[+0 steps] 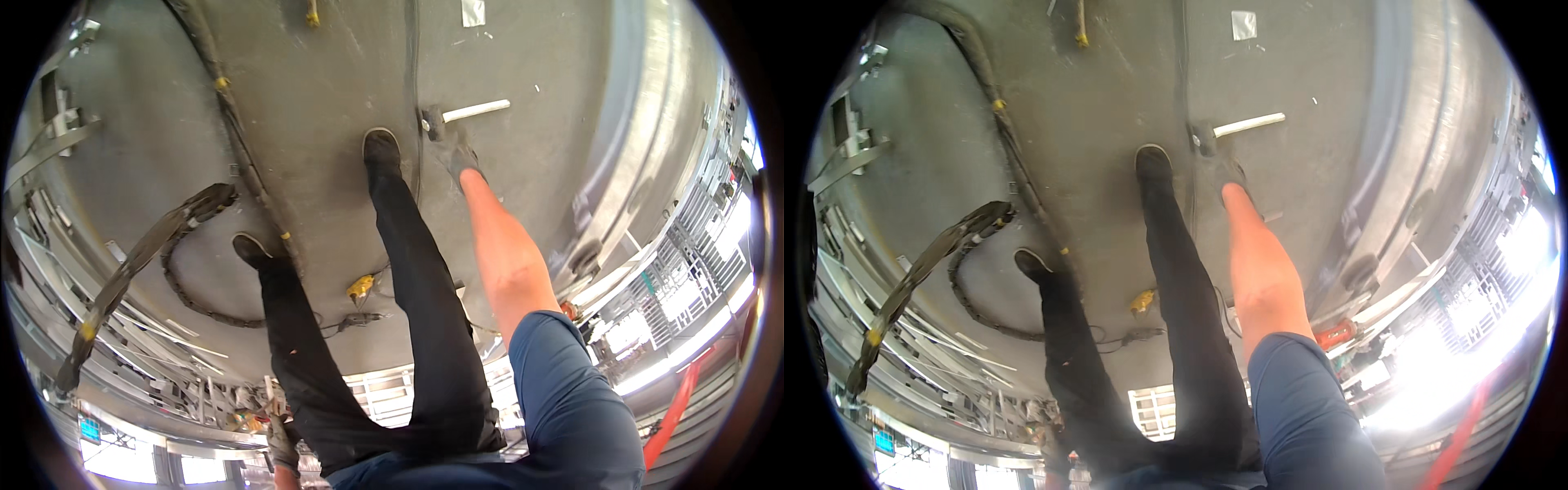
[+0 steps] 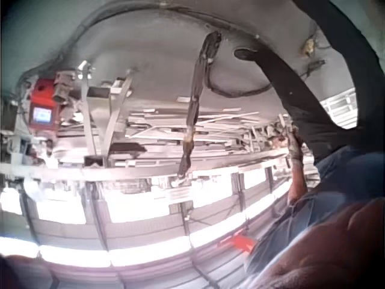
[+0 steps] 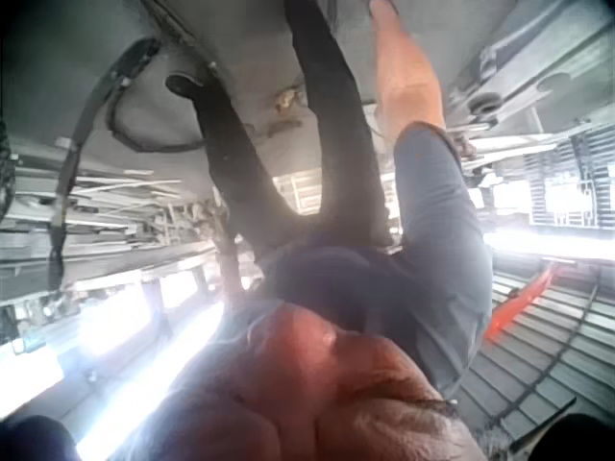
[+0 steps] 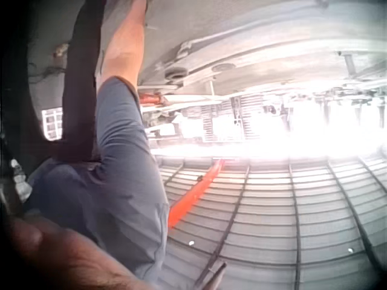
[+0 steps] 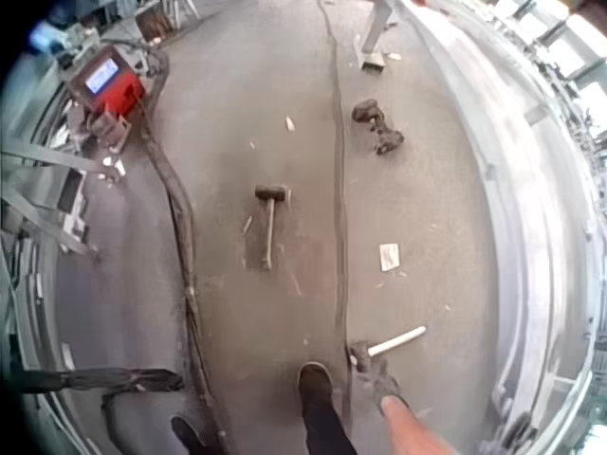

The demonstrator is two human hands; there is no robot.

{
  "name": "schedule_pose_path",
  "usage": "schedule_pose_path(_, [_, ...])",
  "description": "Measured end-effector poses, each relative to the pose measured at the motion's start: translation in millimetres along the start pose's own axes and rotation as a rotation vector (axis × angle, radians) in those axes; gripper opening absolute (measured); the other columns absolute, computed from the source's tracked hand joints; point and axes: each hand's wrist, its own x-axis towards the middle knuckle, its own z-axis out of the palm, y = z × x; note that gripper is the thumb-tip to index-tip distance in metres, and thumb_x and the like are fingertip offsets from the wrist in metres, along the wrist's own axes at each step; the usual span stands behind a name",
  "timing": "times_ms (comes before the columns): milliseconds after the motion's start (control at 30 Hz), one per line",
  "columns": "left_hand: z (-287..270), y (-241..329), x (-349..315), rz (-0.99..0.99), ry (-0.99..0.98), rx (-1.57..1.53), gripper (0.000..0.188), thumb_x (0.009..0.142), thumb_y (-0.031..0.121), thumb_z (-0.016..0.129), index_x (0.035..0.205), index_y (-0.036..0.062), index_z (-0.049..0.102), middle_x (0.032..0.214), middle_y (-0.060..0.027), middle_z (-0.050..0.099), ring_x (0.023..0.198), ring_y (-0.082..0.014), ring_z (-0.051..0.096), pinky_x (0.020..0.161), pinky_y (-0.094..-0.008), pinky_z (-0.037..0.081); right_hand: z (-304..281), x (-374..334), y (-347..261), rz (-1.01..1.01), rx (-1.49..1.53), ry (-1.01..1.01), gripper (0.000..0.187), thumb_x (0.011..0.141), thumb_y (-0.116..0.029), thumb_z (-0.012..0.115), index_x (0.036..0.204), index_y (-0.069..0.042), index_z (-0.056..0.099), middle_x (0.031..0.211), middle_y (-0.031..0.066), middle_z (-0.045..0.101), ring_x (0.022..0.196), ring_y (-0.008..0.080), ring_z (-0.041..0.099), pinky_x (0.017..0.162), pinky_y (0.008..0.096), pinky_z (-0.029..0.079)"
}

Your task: The person welds a circular metal frame with an ornate relief design, then uses a hammer and angle grinder to adjust and smooth the frame. The person repeatedly positions the frame, welds sections, and grinds the surface.

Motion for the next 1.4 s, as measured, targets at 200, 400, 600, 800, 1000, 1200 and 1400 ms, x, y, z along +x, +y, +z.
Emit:
schedule_pose_path(200, [25.3, 23.9, 18.7, -0.157, 0.105, 0.033, 0.048, 0.103, 0.049, 0.054, 0.115, 0.0034, 0.064, 0.078, -0.0052, 0.068, 0.065, -0.0123, 0.064, 0.059, -0.0261, 0.052, 32.1, 39.1, -65.9, -0.071, 0.197, 0.123, 0.081, 0.079, -0.049, 0.076, 0.144, -0.008, 0.051, 0.133, 0.0266, 0.061, 0.127, 0.0386, 0.059, 0.105, 0.0442, 0.047])
schedule_pose_path(400, [44.0, 80.6, 6.7, 0.054, 0.138, 0.081, 0.042, 0.104, 0.042, 0.055, 0.113, 0.0015, 0.064, 0.082, -0.0058, 0.067, 0.071, -0.0143, 0.065, 0.069, -0.0287, 0.054, -10.7, 3.7, -79.3, -0.119, 0.178, -0.103, 0.059, 0.082, -0.045, 0.075, 0.12, -0.001, 0.068, 0.111, 0.0126, 0.068, 0.088, 0.0251, 0.066, 0.09, 0.0374, 0.052])
schedule_pose_path(600, [91.4, 180.1, -36.3, 0.503, -0.126, -0.003, 0.037, 0.109, 0.026, 0.048, 0.126, -0.0045, 0.059, 0.103, -0.0121, 0.068, 0.091, -0.0181, 0.067, 0.085, -0.0329, 0.057, -106.9, -183.1, -111.1, -0.477, 1.069, -0.999, 0.083, 0.081, -0.019, 0.083, 0.151, -0.009, 0.04, 0.116, 0.0162, 0.066, 0.105, 0.0308, 0.066, 0.098, 0.0429, 0.053])
schedule_pose_path(800, [105.4, 242.6, -149.0, 0.571, -0.333, -0.356, 0.037, 0.105, 0.019, 0.056, 0.134, -0.0046, 0.056, 0.111, -0.0126, 0.069, 0.101, -0.0202, 0.069, 0.095, -0.0326, 0.053, -155.1, -378.4, -138.2, -0.284, 1.341, -1.347, 0.106, 0.069, -0.029, 0.094, 0.155, -0.01, 0.035, 0.136, 0.0287, 0.059, 0.126, 0.0458, 0.058, 0.107, 0.0545, 0.049])
schedule_pose_path(1000, [31.7, 229.7, -206.7, 1.175, -0.03, -0.156, 0.051, 0.084, 0.001, 0.068, 0.133, -0.0067, 0.057, 0.128, -0.0187, 0.064, 0.121, -0.0275, 0.062, 0.107, -0.0394, 0.046, -167.7, -496.6, -183.3, -0.228, 1.243, -1.678, 0.106, 0.076, -0.029, 0.087, 0.157, 0.002, 0.025, 0.14, 0.0302, 0.054, 0.125, 0.0427, 0.06, 0.101, 0.0499, 0.053])
schedule_pose_path(1200, [-58.4, 215.3, -209.1, 1.5, 0.189, -0.021, 0.058, 0.073, 0.008, 0.076, 0.126, -0.0068, 0.059, 0.123, -0.0243, 0.064, 0.113, -0.0426, 0.062, 0.1, -0.0463, 0.049, -144.6, -630.9, -250.1, -0.287, 0.915, -1.742, 0.102, 0.08, -0.038, 0.084, 0.154, 0.005, 0.029, 0.144, 0.0227, 0.051, 0.121, 0.033, 0.062, 0.102, 0.0443, 0.052])
schedule_pose_path(1400, [-153.8, 156.9, -189.0, 1.287, 0.124, -0.185, 0.091, 0.067, 0.025, 0.085, 0.142, -0.0079, 0.044, 0.133, -0.0251, 0.058, 0.12, -0.0384, 0.06, 0.101, -0.0439, 0.049, -80.0, -765.2, -304.5, -0.494, 0.513, -1.426, 0.068, 0.097, -0.043, 0.067, 0.145, 0.0, 0.047, 0.134, 0.0107, 0.059, 0.121, 0.0203, 0.059, 0.105, 0.0353, 0.048])
